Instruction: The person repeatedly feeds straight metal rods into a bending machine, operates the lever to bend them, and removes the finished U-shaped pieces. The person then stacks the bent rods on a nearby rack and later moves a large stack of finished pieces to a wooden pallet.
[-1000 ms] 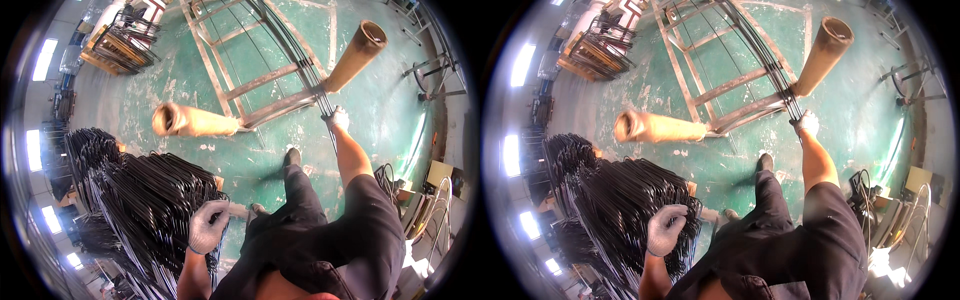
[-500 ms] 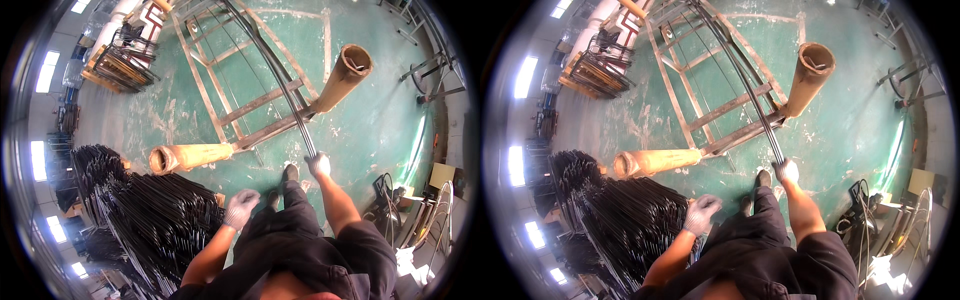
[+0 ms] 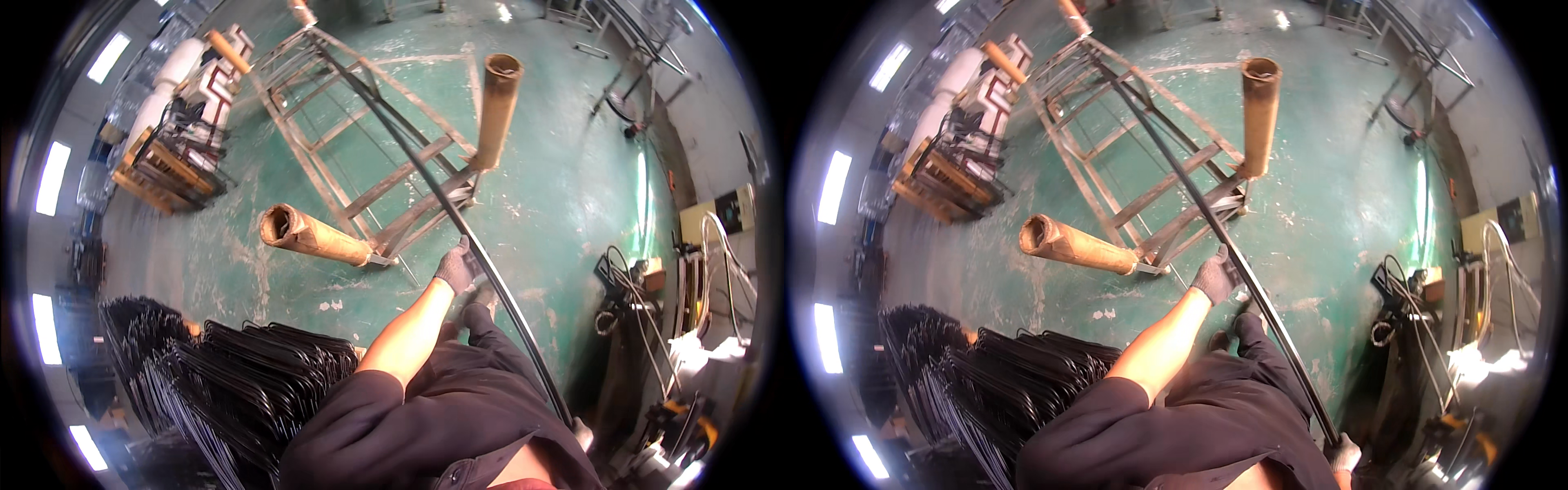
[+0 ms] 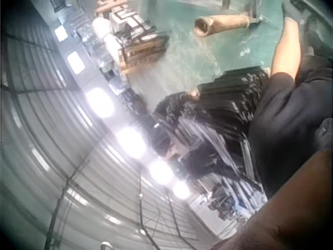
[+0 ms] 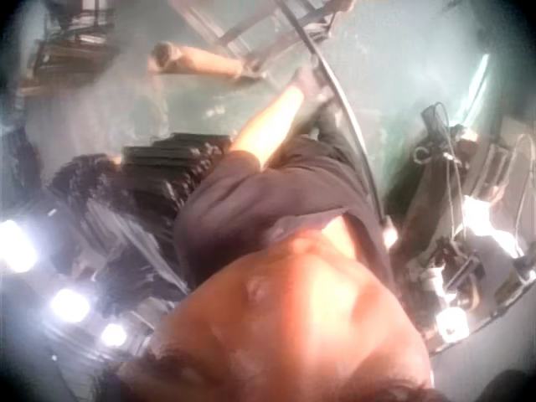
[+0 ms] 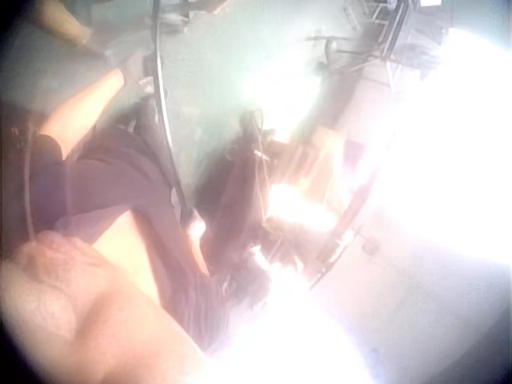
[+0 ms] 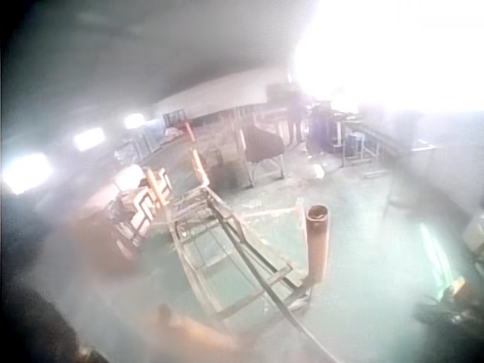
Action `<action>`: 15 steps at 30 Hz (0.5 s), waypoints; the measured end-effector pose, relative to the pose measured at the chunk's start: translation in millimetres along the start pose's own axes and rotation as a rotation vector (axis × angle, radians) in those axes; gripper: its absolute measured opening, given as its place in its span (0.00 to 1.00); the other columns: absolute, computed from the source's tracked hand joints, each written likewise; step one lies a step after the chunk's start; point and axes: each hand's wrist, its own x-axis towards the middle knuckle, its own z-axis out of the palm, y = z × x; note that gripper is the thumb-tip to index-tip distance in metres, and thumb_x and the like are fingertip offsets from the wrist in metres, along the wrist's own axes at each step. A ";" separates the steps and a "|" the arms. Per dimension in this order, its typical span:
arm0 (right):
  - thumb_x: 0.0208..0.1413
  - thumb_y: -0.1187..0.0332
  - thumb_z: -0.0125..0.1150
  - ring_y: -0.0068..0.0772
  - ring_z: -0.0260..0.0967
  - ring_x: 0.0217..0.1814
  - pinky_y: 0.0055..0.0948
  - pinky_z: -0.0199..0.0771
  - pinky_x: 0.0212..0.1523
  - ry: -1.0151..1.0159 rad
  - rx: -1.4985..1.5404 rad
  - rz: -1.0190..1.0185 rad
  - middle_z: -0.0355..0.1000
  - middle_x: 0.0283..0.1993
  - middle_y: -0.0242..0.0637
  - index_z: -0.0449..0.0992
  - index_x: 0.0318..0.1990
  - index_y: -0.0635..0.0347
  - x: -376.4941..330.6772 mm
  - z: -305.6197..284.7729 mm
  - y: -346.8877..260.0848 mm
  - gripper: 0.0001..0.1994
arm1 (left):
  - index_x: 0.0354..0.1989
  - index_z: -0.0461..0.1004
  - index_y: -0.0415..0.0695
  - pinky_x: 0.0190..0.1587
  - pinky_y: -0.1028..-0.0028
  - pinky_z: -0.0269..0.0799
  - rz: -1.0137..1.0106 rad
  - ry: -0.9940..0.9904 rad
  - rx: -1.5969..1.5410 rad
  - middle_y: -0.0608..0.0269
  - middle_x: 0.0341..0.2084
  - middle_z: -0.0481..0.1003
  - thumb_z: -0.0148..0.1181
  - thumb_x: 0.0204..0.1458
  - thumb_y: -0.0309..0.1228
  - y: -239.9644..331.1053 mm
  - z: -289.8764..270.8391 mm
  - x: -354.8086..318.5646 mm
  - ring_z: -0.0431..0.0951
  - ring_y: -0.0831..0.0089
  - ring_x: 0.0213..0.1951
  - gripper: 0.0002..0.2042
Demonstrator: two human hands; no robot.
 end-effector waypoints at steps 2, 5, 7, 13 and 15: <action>0.51 0.50 0.74 0.62 0.79 0.31 0.55 0.78 0.34 0.083 0.010 -0.007 0.77 0.23 0.49 0.77 0.24 0.52 -36.8 19.0 40.7 0.18 | 0.45 0.72 0.42 0.45 0.53 0.82 0.036 0.122 -0.064 0.53 0.39 0.79 0.58 0.71 0.41 -26.4 19.5 -1.4 0.82 0.55 0.38 0.13; 0.53 0.53 0.74 0.58 0.81 0.36 0.52 0.80 0.38 0.235 0.092 0.020 0.80 0.31 0.48 0.81 0.34 0.51 -56.1 16.4 1.0 0.13 | 0.43 0.72 0.40 0.36 0.59 0.81 0.075 0.209 0.074 0.57 0.32 0.77 0.61 0.69 0.33 -65.5 22.6 -6.6 0.79 0.61 0.31 0.09; 0.53 0.56 0.73 0.54 0.82 0.40 0.49 0.81 0.43 0.153 0.174 0.123 0.82 0.35 0.46 0.81 0.37 0.51 -49.4 4.5 -38.8 0.12 | 0.40 0.74 0.40 0.37 0.60 0.80 0.049 0.106 0.094 0.59 0.30 0.76 0.62 0.69 0.33 -85.3 13.4 -15.6 0.78 0.62 0.31 0.09; 0.54 0.69 0.64 0.57 0.82 0.43 0.49 0.79 0.56 0.144 0.235 0.132 0.82 0.35 0.48 0.85 0.41 0.53 -52.1 31.6 65.4 0.09 | 0.37 0.77 0.36 0.46 0.62 0.78 0.074 -0.169 0.866 0.58 0.30 0.77 0.57 0.69 0.30 -141.4 81.4 -102.0 0.79 0.63 0.35 0.10; 0.52 0.70 0.64 0.57 0.81 0.47 0.49 0.79 0.53 0.227 0.258 0.152 0.82 0.36 0.51 0.85 0.39 0.54 -62.0 40.4 128.6 0.08 | 0.39 0.78 0.34 0.49 0.58 0.79 0.057 -0.198 0.734 0.54 0.32 0.78 0.59 0.69 0.31 -145.2 106.9 -112.0 0.80 0.60 0.37 0.11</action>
